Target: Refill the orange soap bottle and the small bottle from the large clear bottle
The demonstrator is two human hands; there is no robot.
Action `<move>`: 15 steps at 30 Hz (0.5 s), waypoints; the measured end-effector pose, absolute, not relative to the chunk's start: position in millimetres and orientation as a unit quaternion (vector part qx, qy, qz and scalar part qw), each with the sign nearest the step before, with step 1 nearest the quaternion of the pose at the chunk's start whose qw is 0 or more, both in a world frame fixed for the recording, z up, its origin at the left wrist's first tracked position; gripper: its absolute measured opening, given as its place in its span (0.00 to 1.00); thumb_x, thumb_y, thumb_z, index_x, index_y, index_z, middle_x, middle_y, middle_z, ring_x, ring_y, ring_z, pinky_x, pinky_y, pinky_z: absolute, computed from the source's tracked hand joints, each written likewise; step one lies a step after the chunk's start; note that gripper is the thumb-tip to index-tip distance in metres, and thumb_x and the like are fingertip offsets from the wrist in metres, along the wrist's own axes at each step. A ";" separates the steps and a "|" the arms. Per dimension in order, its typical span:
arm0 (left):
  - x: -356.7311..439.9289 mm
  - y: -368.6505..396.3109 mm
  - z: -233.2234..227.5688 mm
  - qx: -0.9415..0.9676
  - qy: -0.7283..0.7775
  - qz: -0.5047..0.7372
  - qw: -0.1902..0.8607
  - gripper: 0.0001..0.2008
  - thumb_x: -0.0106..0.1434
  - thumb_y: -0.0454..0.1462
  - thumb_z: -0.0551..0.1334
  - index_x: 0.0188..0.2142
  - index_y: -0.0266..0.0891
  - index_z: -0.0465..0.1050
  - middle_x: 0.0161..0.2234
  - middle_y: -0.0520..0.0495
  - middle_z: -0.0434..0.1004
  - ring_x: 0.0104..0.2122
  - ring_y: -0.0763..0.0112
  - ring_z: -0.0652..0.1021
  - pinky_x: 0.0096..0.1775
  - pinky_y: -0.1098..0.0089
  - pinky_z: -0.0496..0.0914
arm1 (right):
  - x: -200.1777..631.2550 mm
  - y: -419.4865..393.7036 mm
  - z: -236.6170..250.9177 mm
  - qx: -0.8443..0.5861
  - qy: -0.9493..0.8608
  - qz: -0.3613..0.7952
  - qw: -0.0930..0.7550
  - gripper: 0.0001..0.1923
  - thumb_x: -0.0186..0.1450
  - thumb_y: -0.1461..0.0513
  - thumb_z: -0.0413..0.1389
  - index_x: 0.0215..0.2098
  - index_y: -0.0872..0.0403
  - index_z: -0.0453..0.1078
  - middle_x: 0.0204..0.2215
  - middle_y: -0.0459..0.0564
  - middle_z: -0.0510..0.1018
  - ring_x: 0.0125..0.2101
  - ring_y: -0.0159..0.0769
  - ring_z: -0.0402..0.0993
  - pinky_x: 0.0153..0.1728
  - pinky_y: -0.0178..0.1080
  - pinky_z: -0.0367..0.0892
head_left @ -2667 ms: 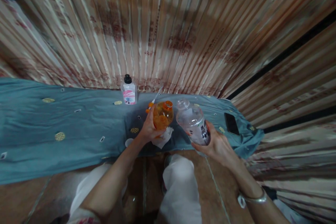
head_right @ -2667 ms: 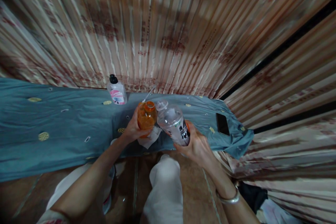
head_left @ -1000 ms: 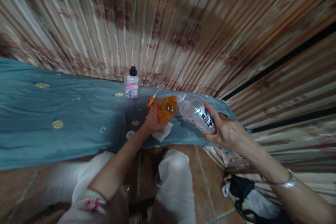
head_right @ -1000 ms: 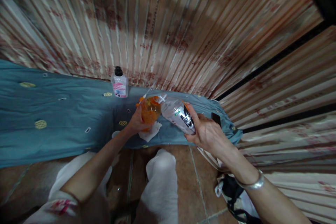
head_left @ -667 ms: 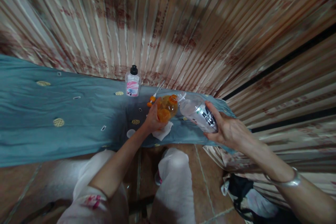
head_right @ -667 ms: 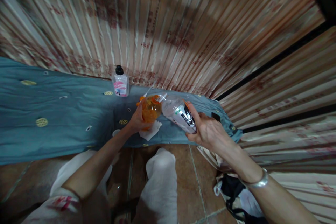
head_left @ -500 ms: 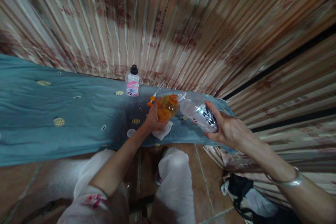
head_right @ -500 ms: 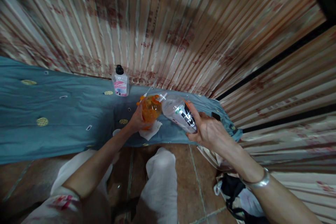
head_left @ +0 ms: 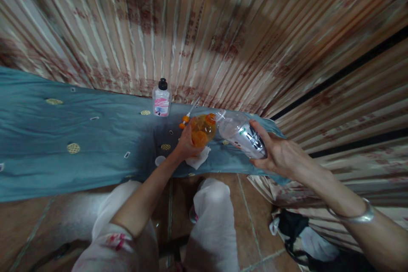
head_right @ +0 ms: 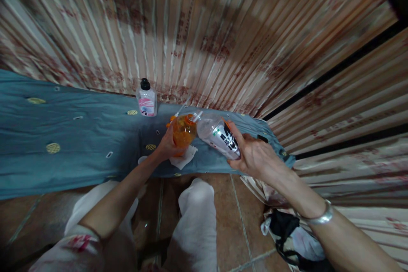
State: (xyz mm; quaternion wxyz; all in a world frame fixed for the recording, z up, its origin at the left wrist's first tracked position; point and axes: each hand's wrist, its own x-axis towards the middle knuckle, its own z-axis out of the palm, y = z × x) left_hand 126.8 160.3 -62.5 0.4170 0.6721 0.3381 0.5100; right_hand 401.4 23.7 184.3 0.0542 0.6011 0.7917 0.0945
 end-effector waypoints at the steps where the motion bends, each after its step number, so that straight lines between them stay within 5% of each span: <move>1: 126.8 159.9 -62.1 0.671 0.338 0.510 0.417 0.65 0.48 0.43 0.81 0.80 0.41 0.54 0.76 0.29 0.67 0.76 0.32 0.69 0.78 0.35 0.60 | 401.8 23.7 184.0 0.600 0.792 0.096 0.052 0.57 0.64 0.53 0.67 0.85 0.51 0.49 0.44 0.54 0.88 0.33 0.49 0.86 0.31 0.40 0.71; 15: 129.0 158.6 -59.1 0.667 0.356 0.507 0.414 0.63 0.47 0.40 0.80 0.79 0.36 0.55 0.76 0.26 0.66 0.76 0.30 0.68 0.78 0.34 0.59 | 402.2 21.9 182.8 0.599 0.791 0.116 0.047 0.57 0.63 0.53 0.67 0.85 0.50 0.49 0.42 0.53 0.87 0.33 0.52 0.85 0.31 0.43 0.72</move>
